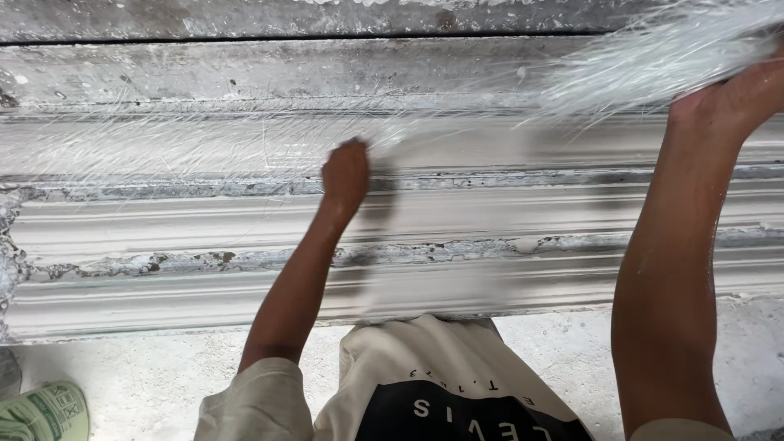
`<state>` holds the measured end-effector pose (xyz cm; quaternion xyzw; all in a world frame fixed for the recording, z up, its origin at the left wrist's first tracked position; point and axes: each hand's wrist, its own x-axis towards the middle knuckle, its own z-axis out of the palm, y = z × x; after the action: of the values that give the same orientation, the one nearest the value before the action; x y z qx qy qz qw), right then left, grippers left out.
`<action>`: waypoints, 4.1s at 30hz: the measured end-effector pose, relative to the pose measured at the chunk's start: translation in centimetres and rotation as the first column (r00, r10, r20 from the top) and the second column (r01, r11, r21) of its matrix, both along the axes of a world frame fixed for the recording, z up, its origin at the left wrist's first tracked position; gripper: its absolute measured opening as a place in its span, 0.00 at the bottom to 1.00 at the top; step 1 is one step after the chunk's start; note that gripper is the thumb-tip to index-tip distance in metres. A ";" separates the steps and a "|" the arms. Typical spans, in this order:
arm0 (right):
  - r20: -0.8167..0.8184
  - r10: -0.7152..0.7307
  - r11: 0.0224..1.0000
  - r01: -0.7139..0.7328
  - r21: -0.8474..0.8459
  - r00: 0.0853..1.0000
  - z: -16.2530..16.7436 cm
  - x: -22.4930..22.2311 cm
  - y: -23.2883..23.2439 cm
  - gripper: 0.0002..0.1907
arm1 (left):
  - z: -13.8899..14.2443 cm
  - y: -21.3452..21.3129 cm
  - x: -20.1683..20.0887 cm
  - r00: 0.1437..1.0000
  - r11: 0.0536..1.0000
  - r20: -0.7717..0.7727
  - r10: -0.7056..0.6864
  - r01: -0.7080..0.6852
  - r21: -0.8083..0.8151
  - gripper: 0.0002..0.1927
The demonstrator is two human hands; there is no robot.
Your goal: The person mixes a white plaster slurry in a bowl by hand, then scoops the plaster and spreads it by hand onto decorative cornice moldings laid on a workbench. They then rinse their hands, dip a bundle of white fiberglass strands in a bucket of water, and lay the wetted fibers along the plastered molding.
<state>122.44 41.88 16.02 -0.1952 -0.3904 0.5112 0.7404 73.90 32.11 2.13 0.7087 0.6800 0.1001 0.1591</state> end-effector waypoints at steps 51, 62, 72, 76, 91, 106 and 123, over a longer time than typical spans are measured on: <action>0.148 -0.205 0.955 0.231 -0.188 0.967 -11.9 10.8 -3.2 0.26 | 3.0 -1.9 34.5 0.378 0.909 0.834 -0.401 0.274 0.313 0.19; 0.200 0.026 0.996 -0.041 0.074 0.979 -4.1 31.6 2.7 0.38 | -2.0 3.0 24.6 0.998 0.983 0.066 -0.021 0.009 0.182 0.13; -0.048 -0.044 0.944 0.026 -0.330 0.998 -11.4 19.4 -2.6 0.18 | 5.9 -1.9 48.4 0.675 0.906 0.703 -0.225 -0.120 0.405 0.11; -0.045 0.027 0.993 -0.032 -0.112 0.999 -10.3 29.3 2.0 0.28 | 6.5 -1.5 47.3 0.875 0.885 0.473 -0.104 -0.136 0.445 0.08; 0.075 -0.262 0.888 0.271 -0.372 0.962 -12.4 31.2 0.6 0.23 | 5.4 -0.1 49.2 0.716 0.956 0.688 0.116 -0.267 0.117 0.24; -0.362 -0.298 0.940 0.205 -0.273 0.883 -4.7 54.4 2.2 0.42 | 2.6 3.1 49.0 0.996 0.996 -0.073 0.059 -0.054 0.068 0.21; 0.166 -0.510 0.800 0.536 -0.268 0.844 -6.0 54.2 3.5 0.38 | 0.3 3.7 62.2 0.849 0.945 0.484 -0.213 0.054 0.322 0.17</action>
<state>176.62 45.42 10.01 -0.4286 -0.2692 0.3319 0.7960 136.13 35.78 2.46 0.7183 0.5386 0.3739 0.2329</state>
